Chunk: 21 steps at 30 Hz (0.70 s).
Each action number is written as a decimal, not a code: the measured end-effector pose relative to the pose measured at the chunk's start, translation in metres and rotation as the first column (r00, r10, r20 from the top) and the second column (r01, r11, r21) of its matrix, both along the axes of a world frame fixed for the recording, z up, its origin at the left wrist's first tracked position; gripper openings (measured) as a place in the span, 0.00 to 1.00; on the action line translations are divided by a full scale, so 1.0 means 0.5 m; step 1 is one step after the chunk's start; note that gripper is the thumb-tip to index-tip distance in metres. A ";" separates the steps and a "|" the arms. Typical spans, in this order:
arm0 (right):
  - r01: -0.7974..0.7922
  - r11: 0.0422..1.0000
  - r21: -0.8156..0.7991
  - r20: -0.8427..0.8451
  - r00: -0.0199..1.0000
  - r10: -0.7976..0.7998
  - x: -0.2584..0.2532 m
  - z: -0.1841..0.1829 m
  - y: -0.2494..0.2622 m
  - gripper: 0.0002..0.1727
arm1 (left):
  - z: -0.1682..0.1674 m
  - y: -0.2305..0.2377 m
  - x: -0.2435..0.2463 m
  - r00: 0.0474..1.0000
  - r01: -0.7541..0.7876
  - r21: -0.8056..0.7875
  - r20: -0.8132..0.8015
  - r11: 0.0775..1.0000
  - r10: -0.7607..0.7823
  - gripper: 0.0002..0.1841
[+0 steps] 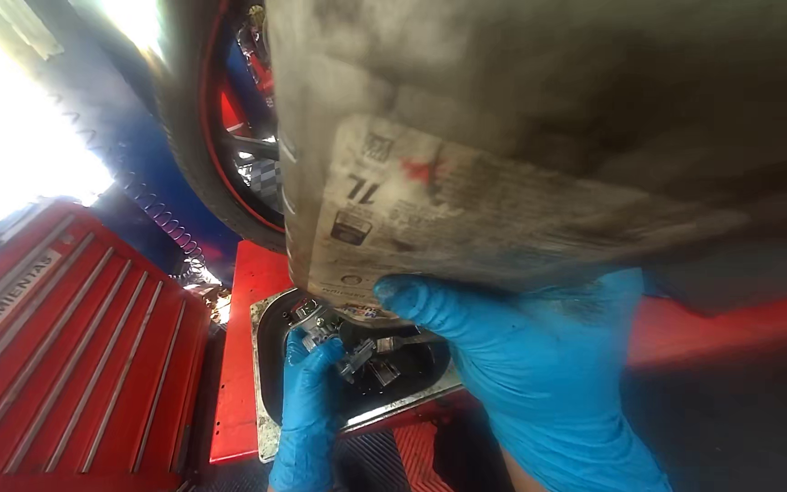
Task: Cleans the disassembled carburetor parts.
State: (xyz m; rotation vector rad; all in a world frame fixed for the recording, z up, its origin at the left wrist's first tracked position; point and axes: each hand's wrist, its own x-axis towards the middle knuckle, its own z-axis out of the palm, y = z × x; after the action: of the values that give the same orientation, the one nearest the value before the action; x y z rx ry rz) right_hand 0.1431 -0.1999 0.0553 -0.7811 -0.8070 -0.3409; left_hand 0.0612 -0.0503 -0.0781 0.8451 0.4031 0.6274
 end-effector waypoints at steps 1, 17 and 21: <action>-0.011 1.000 0.006 -0.014 1.000 0.011 0.001 0.002 0.000 0.34 | 0.001 0.001 0.000 1.000 -0.001 0.002 -0.002 1.000 0.001 0.36; 0.115 0.992 -0.056 0.036 0.993 -0.113 -0.017 -0.012 0.001 0.37 | 0.011 -0.006 -0.006 1.000 0.025 -0.114 -0.016 0.993 -0.027 0.25; 0.015 1.000 -0.011 0.021 1.000 -0.015 -0.012 -0.009 0.004 0.34 | 0.011 -0.008 -0.005 1.000 0.022 -0.103 -0.020 0.994 -0.024 0.25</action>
State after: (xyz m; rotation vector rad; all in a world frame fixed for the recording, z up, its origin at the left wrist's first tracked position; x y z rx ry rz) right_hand 0.1371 -0.1979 0.0506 -0.7957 -0.8242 -0.3584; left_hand 0.0586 -0.0541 -0.0727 0.7580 0.4406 0.5718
